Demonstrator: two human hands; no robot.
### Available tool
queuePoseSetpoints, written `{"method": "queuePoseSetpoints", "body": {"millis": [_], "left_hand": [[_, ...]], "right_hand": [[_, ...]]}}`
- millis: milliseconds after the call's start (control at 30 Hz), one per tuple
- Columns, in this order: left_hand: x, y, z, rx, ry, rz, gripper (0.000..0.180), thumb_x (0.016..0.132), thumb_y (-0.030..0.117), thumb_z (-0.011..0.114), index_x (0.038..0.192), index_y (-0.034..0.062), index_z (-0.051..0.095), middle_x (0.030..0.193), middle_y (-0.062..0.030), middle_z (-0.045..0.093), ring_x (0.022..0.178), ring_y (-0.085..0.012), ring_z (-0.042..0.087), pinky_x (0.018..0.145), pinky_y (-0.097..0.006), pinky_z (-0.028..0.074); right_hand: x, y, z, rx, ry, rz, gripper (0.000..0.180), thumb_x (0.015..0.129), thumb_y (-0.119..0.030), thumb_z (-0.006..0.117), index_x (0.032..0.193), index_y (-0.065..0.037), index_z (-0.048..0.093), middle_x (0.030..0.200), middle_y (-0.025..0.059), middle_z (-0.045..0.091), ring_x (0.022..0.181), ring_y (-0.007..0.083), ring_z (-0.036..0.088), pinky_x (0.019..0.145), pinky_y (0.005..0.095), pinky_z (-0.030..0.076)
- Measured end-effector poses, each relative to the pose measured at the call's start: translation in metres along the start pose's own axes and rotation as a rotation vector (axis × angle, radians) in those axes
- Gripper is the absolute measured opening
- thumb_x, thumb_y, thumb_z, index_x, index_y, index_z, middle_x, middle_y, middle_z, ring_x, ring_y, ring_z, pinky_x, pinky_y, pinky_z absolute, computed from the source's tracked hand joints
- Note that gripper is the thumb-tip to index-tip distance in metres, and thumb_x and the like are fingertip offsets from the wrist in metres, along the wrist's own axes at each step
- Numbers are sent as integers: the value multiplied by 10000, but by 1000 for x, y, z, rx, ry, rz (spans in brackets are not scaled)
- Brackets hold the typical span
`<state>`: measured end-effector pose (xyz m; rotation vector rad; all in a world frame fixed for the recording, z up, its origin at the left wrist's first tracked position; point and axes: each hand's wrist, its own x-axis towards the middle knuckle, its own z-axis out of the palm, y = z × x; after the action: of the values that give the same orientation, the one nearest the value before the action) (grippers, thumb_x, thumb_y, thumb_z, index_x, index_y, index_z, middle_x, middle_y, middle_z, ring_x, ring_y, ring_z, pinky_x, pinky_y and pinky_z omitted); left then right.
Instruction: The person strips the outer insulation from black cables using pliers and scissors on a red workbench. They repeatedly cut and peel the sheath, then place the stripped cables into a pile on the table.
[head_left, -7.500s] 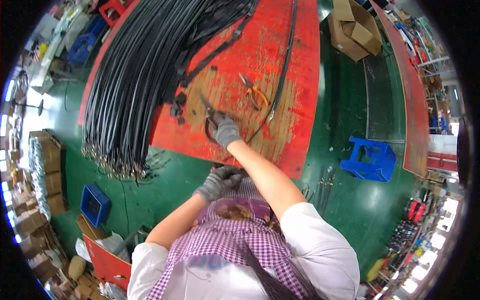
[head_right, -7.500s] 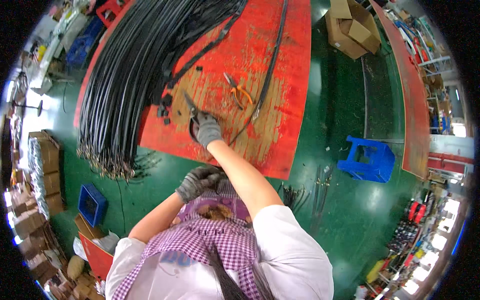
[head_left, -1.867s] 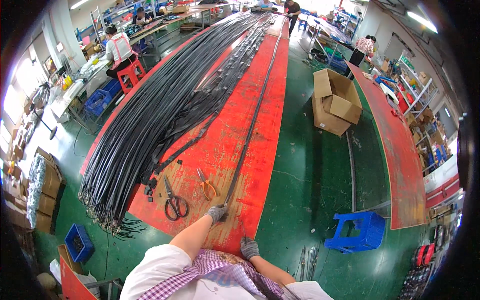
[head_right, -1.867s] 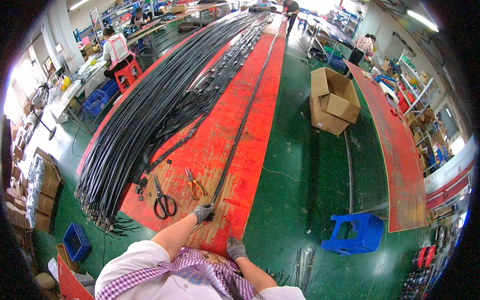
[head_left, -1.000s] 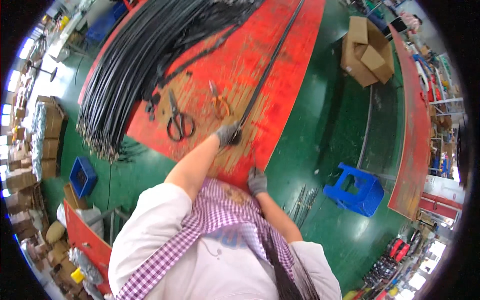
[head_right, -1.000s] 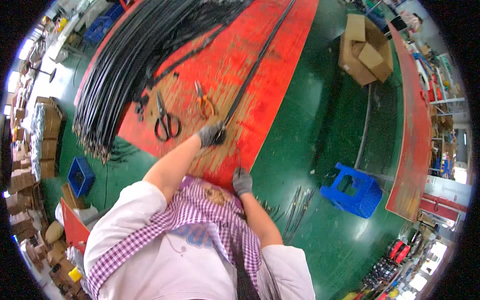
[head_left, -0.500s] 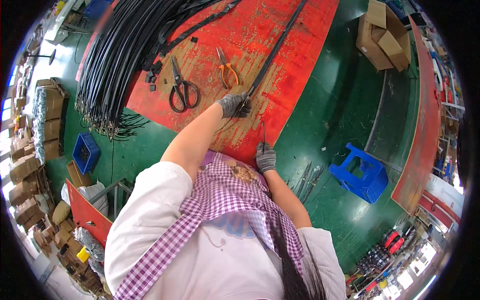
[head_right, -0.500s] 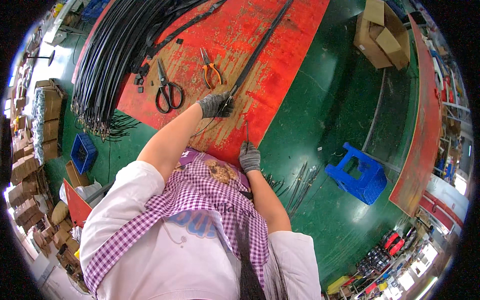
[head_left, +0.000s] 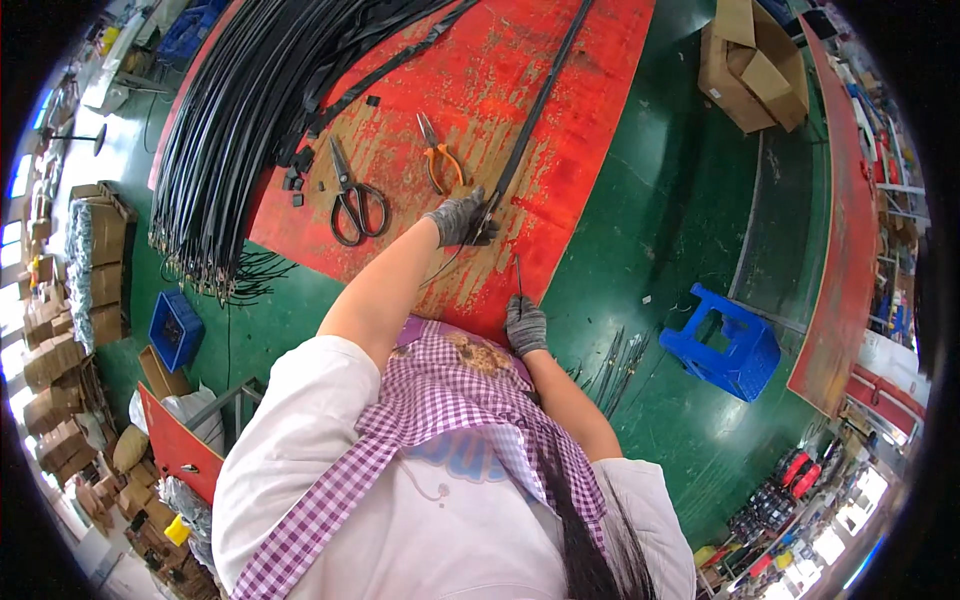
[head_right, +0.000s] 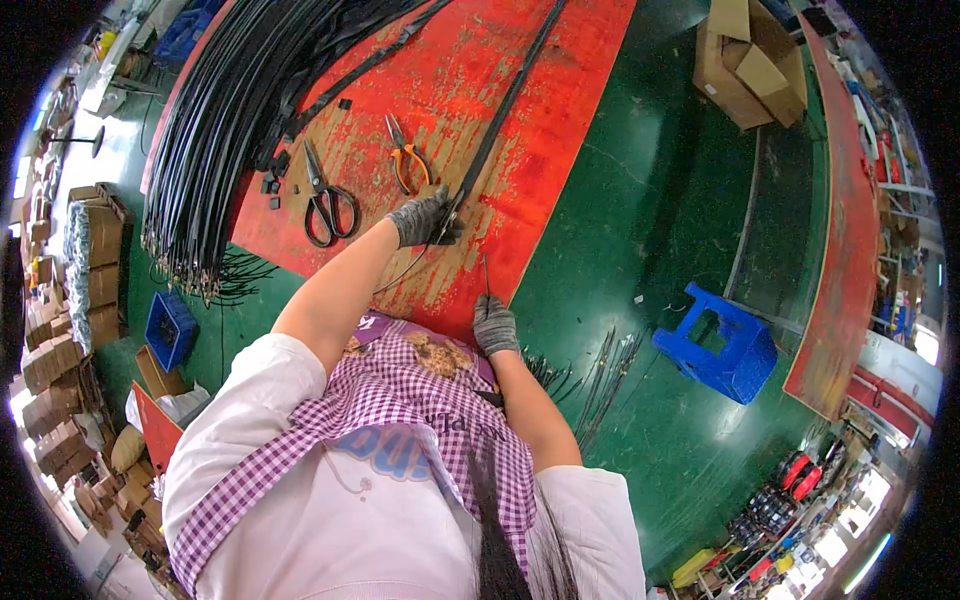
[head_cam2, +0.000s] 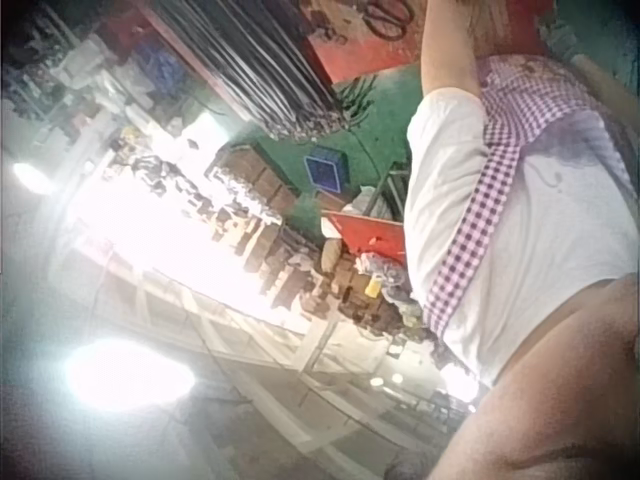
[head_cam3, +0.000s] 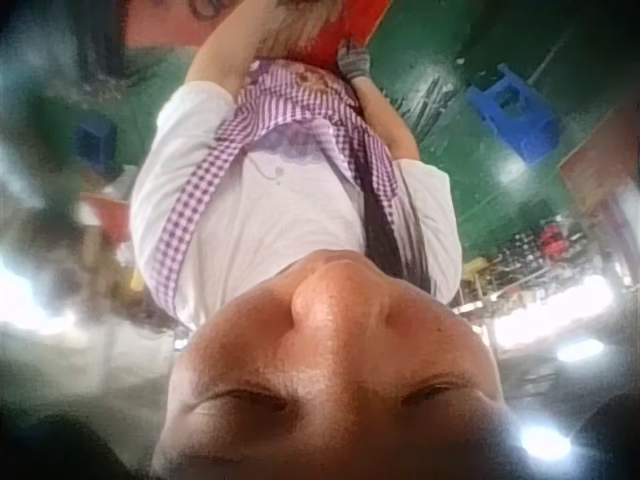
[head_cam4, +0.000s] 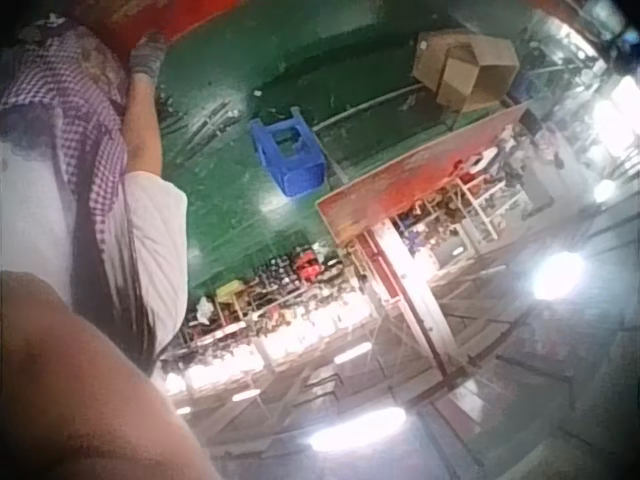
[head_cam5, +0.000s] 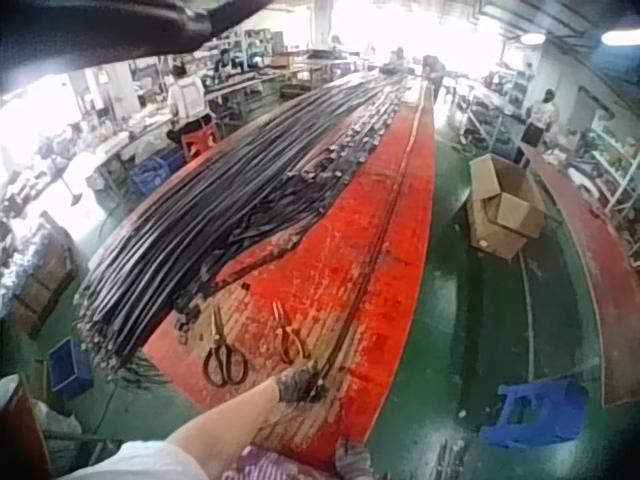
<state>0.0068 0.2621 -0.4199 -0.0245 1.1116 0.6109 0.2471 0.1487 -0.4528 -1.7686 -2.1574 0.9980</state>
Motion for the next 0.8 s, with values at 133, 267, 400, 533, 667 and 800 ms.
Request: {"method": "queuePoseSetpoints", "body": {"millis": [133, 267, 400, 533, 667, 800], "left_hand": [[-2, 9, 6, 34, -51, -15, 505, 790, 551, 372, 955, 87, 489, 796, -141, 560, 724, -275, 565, 640, -420, 463], [-5, 14, 9, 128, -111, -32, 459, 770, 522, 454, 921, 91, 494, 789, -129, 564, 709, -262, 565, 644, -411, 463], [-7, 20, 16, 233, -111, -18, 455, 753, 537, 472, 808, 86, 507, 703, -77, 570, 615, -219, 564, 598, -353, 463], [-8, 29, 19, 150, -146, 15, 420, 797, 471, 450, 804, 55, 506, 779, -131, 569, 720, -255, 565, 649, -402, 468], [-7, 32, 17, 91, -113, 27, 385, 791, 429, 492, 821, 45, 496, 735, -131, 568, 702, -271, 565, 649, -419, 462], [-6, 35, 16, 80, -155, -19, 344, 799, 406, 491, 893, 75, 495, 796, -121, 567, 715, -268, 571, 652, -418, 468]], "right_hand": [[1, 3, 1, -77, 37, -157, 287, 822, -258, 395, 763, -13, 532, 709, 235, 543, 650, 387, 533, 590, 453, 427], [1, 9, 6, -101, 16, -142, 265, 820, -238, 391, 794, -11, 526, 712, 221, 543, 619, 370, 526, 563, 448, 419], [0, 18, 10, -264, 80, -427, 195, 791, -153, 416, 887, -17, 519, 743, 206, 540, 538, 344, 516, 450, 427, 401], [-1, 21, 11, -309, 94, -459, 193, 793, -167, 430, 857, -4, 511, 720, 199, 541, 540, 344, 522, 452, 432, 403], [-1, 17, 10, -220, -11, -233, 195, 787, -155, 424, 872, -3, 510, 761, 211, 543, 561, 339, 531, 465, 427, 411], [0, 12, 5, -254, -78, -279, 219, 786, -158, 403, 907, -5, 504, 765, 224, 542, 591, 350, 542, 491, 420, 431]]}}
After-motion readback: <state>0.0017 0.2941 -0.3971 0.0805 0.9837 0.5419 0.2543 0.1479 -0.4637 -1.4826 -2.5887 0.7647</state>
